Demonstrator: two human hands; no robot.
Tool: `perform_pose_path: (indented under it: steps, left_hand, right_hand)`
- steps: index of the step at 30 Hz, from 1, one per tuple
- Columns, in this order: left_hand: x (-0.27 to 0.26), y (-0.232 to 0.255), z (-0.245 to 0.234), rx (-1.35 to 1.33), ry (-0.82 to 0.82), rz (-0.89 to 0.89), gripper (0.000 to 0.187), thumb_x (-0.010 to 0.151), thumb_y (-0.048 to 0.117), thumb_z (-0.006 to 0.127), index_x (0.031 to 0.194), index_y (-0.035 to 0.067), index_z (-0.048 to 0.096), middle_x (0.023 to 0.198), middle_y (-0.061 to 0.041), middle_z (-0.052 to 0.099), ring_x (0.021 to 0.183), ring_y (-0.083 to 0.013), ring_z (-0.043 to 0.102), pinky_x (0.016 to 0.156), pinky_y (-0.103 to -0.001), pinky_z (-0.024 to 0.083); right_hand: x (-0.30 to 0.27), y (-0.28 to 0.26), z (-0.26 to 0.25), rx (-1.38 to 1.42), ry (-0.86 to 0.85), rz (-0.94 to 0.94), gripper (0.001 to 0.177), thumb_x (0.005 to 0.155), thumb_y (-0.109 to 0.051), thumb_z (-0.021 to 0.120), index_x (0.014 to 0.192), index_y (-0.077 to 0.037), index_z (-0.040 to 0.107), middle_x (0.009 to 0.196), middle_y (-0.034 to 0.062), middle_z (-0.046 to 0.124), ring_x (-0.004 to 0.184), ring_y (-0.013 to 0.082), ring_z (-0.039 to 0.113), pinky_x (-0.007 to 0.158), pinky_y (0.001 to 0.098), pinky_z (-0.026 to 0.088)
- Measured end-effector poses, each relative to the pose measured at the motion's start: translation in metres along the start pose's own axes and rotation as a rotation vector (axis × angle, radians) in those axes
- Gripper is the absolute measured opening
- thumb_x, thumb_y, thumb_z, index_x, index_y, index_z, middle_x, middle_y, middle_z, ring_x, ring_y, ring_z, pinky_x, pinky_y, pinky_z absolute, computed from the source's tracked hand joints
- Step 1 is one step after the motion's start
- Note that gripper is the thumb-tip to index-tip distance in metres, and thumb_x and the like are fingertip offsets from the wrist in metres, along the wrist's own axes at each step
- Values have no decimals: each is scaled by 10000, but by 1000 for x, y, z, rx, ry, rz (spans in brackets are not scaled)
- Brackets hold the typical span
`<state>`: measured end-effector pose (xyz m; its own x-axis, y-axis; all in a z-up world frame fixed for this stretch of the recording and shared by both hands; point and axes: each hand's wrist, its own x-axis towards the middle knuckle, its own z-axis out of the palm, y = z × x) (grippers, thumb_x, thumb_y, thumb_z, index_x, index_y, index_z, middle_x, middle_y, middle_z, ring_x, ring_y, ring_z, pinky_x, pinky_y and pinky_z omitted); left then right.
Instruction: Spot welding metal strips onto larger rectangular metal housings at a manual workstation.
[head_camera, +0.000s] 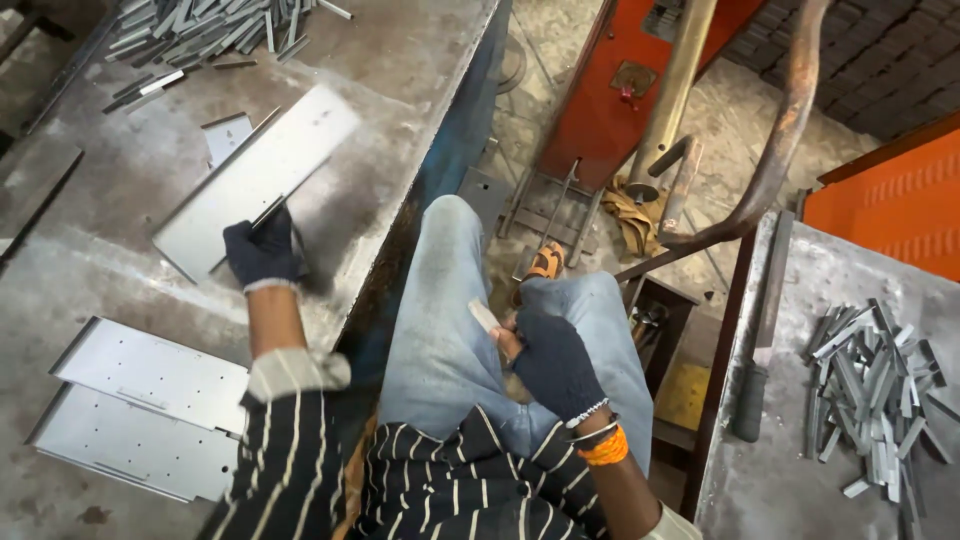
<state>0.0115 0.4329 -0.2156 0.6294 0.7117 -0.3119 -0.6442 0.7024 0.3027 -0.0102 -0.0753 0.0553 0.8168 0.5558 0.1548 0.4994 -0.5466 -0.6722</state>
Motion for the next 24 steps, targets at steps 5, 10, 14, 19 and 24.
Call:
perform_pose_path:
  steps: [5, 10, 14, 19, 24]
  left_hand:
    - [-95, -22, 74, 236, -153, -129, 283, 906, 167, 689, 1138, 6, 666, 1120, -148, 727, 1064, -329, 704, 935, -465, 608]
    - [-215, -101, 177, 716, -252, -308, 375, 819, 57, 768, 1173, -32, 683, 1028, -137, 736, 896, -302, 729, 843, -401, 615]
    - [-265, -163, 197, 856, -398, -640, 398, 827, 97, 752, 1191, -46, 680, 1021, -154, 743, 867, -280, 735, 799, -394, 612]
    - [-333, -218, 214, 918, -619, -896, 444, 794, 92, 757, 1214, -13, 657, 1045, -132, 746, 886, -255, 748, 796, -388, 621]
    - [-358, -260, 197, 1029, -624, -953, 440, 824, 87, 764, 1228, -59, 674, 1050, -166, 744, 845, -270, 735, 733, -390, 618]
  right_hand:
    - [1, 10, -8, 420, 30, 344, 269, 953, -298, 670, 1007, -35, 681, 672, 86, 701, 540, 164, 697, 499, 303, 536]
    - [-13, 45, -25, 726, 277, 542, 288, 985, -248, 651, 1118, 7, 652, 756, 91, 713, 602, 151, 689, 462, 257, 483]
    - [-46, 84, -47, 786, 395, 534, 266, 994, -190, 634, 1158, 18, 610, 867, 111, 758, 709, 168, 763, 495, 255, 526]
    - [-131, 208, -61, 907, 670, 634, 334, 971, -123, 632, 1272, 7, 568, 949, 106, 748, 759, 163, 747, 534, 266, 539]
    - [-230, 343, -100, -370, 968, 881, 351, 800, -272, 903, 863, -29, 657, 805, 180, 714, 769, 354, 708, 708, 467, 550]
